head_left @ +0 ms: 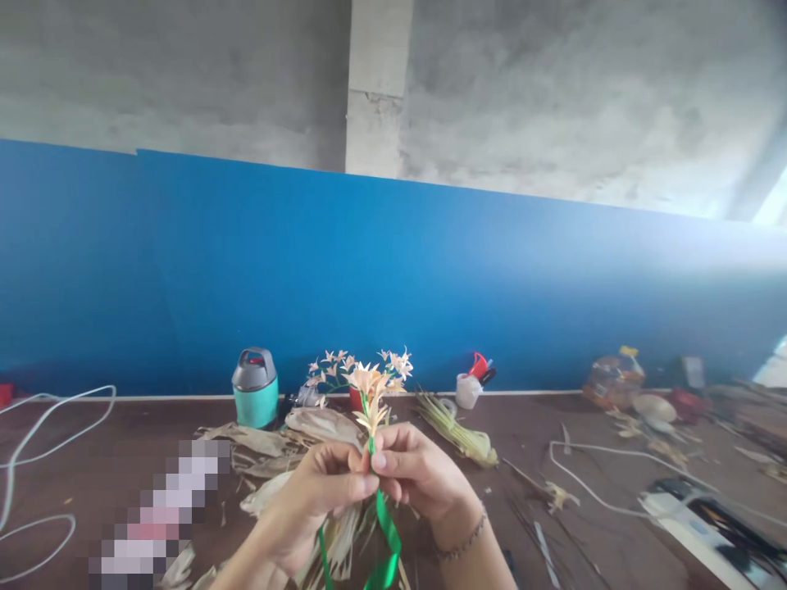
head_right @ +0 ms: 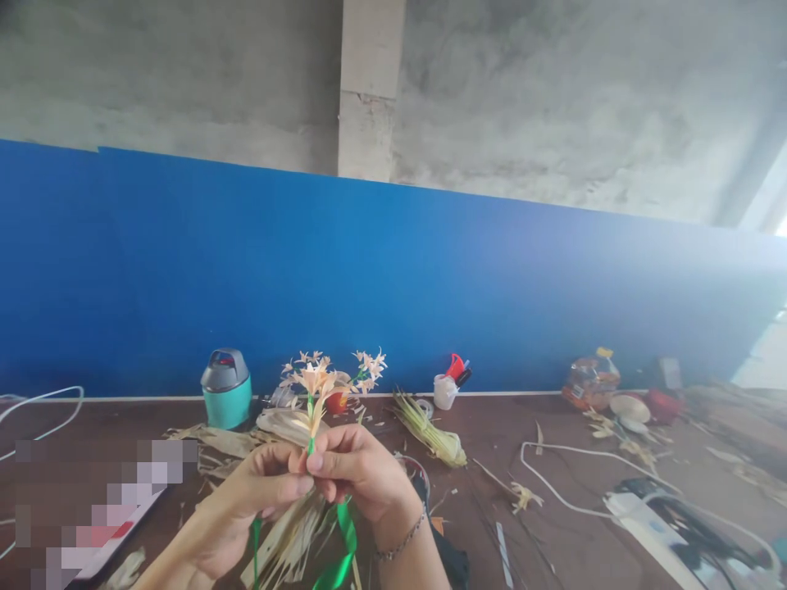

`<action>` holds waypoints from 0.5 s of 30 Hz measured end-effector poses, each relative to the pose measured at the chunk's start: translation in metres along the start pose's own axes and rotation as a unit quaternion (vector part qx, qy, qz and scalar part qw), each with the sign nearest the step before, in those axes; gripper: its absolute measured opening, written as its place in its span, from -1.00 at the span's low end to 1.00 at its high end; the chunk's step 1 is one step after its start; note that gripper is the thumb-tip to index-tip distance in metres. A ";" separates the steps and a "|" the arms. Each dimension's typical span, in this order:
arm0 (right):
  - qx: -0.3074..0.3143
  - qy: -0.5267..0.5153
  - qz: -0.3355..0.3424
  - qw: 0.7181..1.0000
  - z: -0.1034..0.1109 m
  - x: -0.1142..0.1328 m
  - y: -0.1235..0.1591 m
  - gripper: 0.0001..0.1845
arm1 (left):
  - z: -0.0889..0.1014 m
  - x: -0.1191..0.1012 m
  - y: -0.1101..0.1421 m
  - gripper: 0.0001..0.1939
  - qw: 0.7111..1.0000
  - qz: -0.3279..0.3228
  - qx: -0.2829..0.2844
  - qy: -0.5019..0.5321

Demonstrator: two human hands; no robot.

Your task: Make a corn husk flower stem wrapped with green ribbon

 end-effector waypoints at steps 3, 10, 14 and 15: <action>0.003 0.022 0.009 1.000 0.003 0.006 0.005 -0.73 | -0.002 0.002 0.001 -0.81 1.000 0.003 -0.005 0.009; 0.032 -0.020 -0.009 0.999 0.001 0.009 0.009 -0.70 | -0.005 0.004 0.000 -0.82 0.991 0.075 0.067 0.090; 0.023 0.000 -0.008 1.000 0.000 0.013 0.009 -0.71 | -0.007 -0.002 -0.003 -0.90 0.997 0.025 0.064 0.036; 0.019 0.019 0.002 1.000 0.000 0.015 0.012 -0.70 | -0.009 -0.003 -0.002 -0.92 0.998 0.010 0.059 0.011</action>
Point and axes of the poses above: each hand's wrist, its own y-axis away from the middle knuckle, its own z-axis out of the back of the hand, x = y × z, the point moved 4 cm from there along -y, towards the middle knuckle, and after that the axes turned 10 degrees about -x, right-handed, at the moved point
